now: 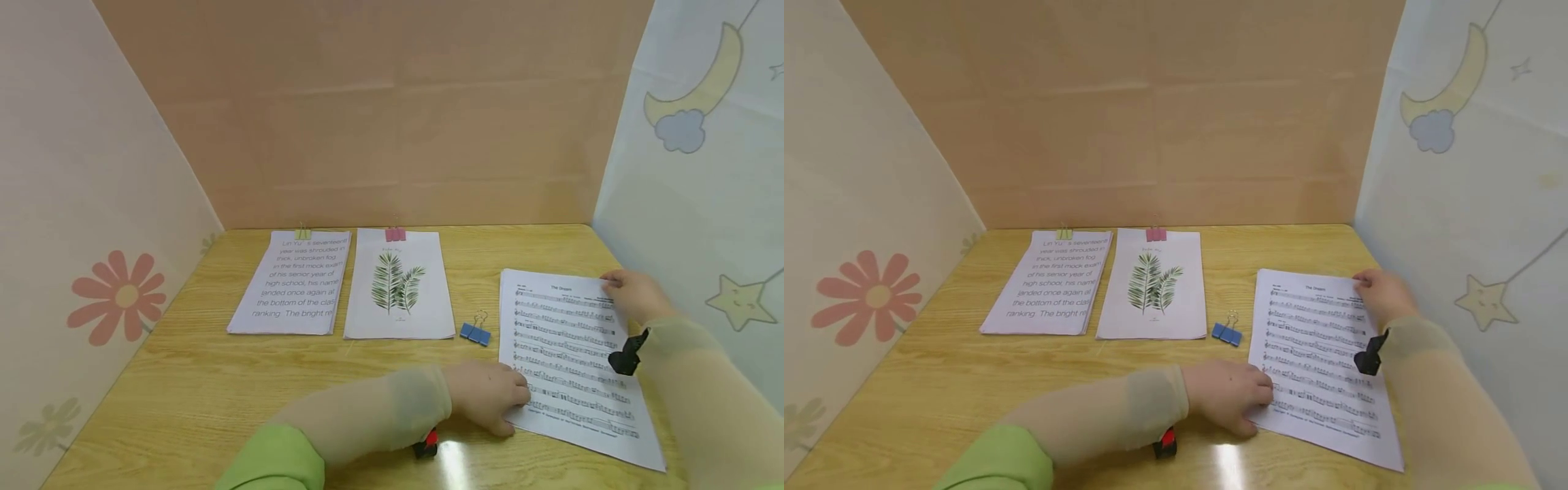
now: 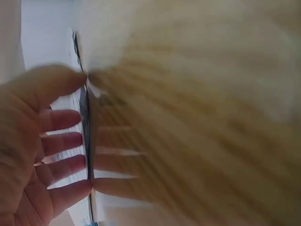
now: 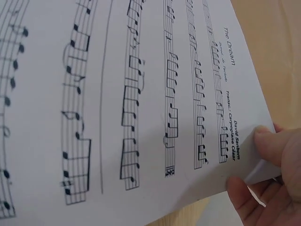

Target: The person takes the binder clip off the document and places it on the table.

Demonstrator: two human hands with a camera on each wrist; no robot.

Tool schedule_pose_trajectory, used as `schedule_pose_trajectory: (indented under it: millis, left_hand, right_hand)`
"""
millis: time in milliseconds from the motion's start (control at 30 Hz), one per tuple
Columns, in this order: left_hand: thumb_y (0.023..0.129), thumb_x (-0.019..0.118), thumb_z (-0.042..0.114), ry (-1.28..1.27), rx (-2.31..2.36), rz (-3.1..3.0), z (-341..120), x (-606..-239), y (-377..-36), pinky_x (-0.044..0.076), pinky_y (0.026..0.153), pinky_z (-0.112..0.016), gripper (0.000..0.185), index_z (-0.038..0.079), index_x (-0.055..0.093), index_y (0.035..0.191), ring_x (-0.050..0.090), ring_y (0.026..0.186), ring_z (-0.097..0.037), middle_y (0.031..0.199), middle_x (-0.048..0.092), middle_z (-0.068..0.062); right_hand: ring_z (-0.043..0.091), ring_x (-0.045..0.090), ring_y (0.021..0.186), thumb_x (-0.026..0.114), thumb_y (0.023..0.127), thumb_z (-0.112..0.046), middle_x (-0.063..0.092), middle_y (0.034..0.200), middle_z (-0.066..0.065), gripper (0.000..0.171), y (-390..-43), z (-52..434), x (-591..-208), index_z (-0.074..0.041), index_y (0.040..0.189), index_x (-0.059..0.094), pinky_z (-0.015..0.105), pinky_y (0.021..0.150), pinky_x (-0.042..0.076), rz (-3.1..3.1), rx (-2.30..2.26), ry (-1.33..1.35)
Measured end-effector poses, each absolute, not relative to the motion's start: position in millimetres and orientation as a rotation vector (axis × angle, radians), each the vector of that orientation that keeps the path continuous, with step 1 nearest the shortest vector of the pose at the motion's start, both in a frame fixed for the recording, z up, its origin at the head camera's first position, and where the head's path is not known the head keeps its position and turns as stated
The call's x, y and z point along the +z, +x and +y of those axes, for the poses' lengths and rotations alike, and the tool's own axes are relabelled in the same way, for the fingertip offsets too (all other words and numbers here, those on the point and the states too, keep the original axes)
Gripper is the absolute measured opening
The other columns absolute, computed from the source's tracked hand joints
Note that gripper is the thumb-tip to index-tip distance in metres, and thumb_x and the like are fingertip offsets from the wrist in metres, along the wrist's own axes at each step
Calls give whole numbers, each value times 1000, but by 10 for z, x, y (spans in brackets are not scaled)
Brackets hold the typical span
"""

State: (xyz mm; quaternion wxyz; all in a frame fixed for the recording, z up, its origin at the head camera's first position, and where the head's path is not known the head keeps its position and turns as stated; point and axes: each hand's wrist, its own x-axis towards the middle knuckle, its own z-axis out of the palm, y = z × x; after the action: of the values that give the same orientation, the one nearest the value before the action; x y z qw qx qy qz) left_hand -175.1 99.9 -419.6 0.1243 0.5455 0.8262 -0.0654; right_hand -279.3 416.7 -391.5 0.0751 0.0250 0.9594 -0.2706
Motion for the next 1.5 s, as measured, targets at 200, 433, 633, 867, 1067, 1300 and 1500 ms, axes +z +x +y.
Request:
schedule_pose_trajectory:
  millis: [200, 433, 633, 867, 1067, 1300, 1500]
  left_hand:
    - [90, 62, 46, 1629, -220, 2421, 1001, -4206, -1729, 37, 83, -13, 28, 29, 56, 112, 41, 89, 0, 104, 48, 19]
    - [91, 61, 46, 1627, -208, 2431, 994, -4209, -1731, 36, 85, -13, 30, 28, 56, 115, 42, 89, 1, 104, 48, 19]
    - [90, 62, 45, 1600, -184, 2468, 1007, -4227, -1777, 36, 88, -13, 32, 27, 57, 117, 45, 92, 2, 104, 49, 19]
    - [90, 62, 47, 1596, -186, 2521, 1036, -4259, -1870, 39, 87, -14, 32, 27, 58, 114, 49, 92, 2, 104, 52, 19]
    - [89, 63, 46, 1577, -166, 2547, 1061, -4276, -1945, 40, 81, -15, 27, 27, 57, 107, 47, 82, 0, 94, 49, 18]
    - [90, 63, 47, 1544, -122, 2570, 1077, -4288, -1987, 35, 93, -16, 31, 27, 58, 113, 51, 93, 2, 103, 54, 20]
    - [94, 57, 41, 1617, -123, 2574, 980, -4266, -1983, 27, 106, -16, 26, 26, 61, 115, 41, 129, -2, 138, 50, 12]
  right_hand:
    - [57, 23, 128, 42, 102, -31, 28, 143, 37, 57, -2799, 4159, -3974, 3, 147, 29, 70, 99, 20, 2826, -834, 131]
    - [62, 15, 129, 42, 101, -41, 16, 146, 40, 74, -2795, 4161, -3979, 4, 150, 12, 72, 98, 18, 2866, -708, 19]
    - [57, 38, 121, 53, 98, -32, 41, 136, 37, 58, -2681, 3876, -3850, 8, 140, 41, 67, 94, 32, 2945, -422, -302]
    - [41, 59, 107, 63, 92, -33, 64, 117, 19, 43, -2171, 3327, -3730, -3, 123, 64, 57, 86, 46, 2855, -167, -618]
    - [23, 63, 75, 74, 79, -43, 68, 97, 6, 56, -1619, 2970, -3826, -6, 120, 66, 45, 70, 52, 2766, 102, -733]
    - [20, 42, 41, 69, 86, -17, 63, 106, 27, 46, -1284, 2823, -4082, -3, 128, 59, 35, 40, 42, 2889, 323, -816]
    - [14, 32, 37, 64, 81, 2, 57, 114, 36, 53, -1286, 2863, -4154, -3, 133, 54, 30, 37, 34, 2913, 316, -854]
